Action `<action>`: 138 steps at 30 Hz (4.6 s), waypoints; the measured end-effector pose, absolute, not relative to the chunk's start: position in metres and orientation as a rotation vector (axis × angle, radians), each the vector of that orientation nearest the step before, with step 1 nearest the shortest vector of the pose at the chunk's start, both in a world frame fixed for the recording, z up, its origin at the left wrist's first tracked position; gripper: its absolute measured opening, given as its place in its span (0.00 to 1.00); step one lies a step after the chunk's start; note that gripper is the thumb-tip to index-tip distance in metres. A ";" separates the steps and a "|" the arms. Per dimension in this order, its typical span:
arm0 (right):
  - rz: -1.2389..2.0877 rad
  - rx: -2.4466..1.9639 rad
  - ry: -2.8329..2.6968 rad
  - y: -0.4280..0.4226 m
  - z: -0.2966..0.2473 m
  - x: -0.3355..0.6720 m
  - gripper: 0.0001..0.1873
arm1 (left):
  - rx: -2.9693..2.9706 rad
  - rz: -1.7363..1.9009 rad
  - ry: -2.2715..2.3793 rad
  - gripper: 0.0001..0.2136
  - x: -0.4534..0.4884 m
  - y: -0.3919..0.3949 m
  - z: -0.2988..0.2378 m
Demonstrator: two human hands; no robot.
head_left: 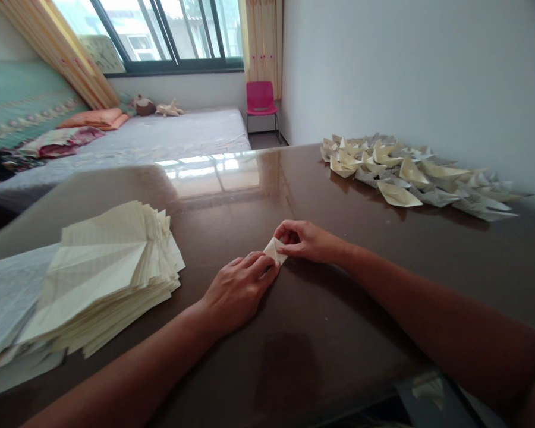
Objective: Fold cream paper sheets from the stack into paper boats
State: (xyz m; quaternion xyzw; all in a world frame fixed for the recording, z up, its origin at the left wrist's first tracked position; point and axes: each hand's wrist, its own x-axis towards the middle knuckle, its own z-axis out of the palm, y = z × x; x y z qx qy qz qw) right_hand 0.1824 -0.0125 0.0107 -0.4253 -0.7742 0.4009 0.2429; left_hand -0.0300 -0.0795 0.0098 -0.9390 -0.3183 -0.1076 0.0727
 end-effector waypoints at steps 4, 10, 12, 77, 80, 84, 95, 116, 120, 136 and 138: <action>1.310 -1.001 -1.988 -0.018 0.014 0.181 0.12 | -2.820 -0.559 -0.951 0.12 -0.034 -0.076 0.012; 0.844 -0.891 -2.101 -0.031 0.029 0.176 0.06 | -2.570 -1.049 -1.359 0.10 -0.038 -0.069 0.009; 0.716 -0.880 -2.174 -0.033 0.030 0.176 0.05 | -2.595 -1.097 -1.428 0.10 -0.038 -0.067 0.006; 0.738 -1.058 -1.973 -0.018 0.009 0.179 0.04 | -2.835 -1.277 -1.416 0.20 -0.053 -0.044 0.002; 0.724 -1.033 -2.022 -0.027 0.012 0.174 0.04 | -2.859 -1.093 -1.386 0.18 -0.049 -0.049 0.001; 0.787 -0.917 -2.065 -0.027 0.013 0.175 0.02 | -2.836 -1.119 -1.585 0.07 -0.051 -0.043 -0.002; 1.113 -0.895 -2.214 -0.017 0.026 0.193 0.19 | -2.791 -0.909 -1.316 0.06 -0.051 -0.053 0.001; 0.668 -1.220 -2.485 -0.033 0.031 0.183 0.03 | -2.898 -0.612 -1.057 0.08 -0.033 -0.072 0.013; 0.468 -1.177 -2.544 -0.035 0.030 0.182 0.05 | -3.005 -0.791 -1.166 0.06 -0.034 -0.070 0.009; 0.677 -1.063 -2.482 -0.025 0.029 0.183 0.12 | -3.092 -0.934 -1.482 0.10 -0.035 -0.061 0.007; 0.895 -1.044 -2.400 -0.022 0.031 0.187 0.15 | -3.042 -0.962 -1.538 0.10 -0.036 -0.060 0.006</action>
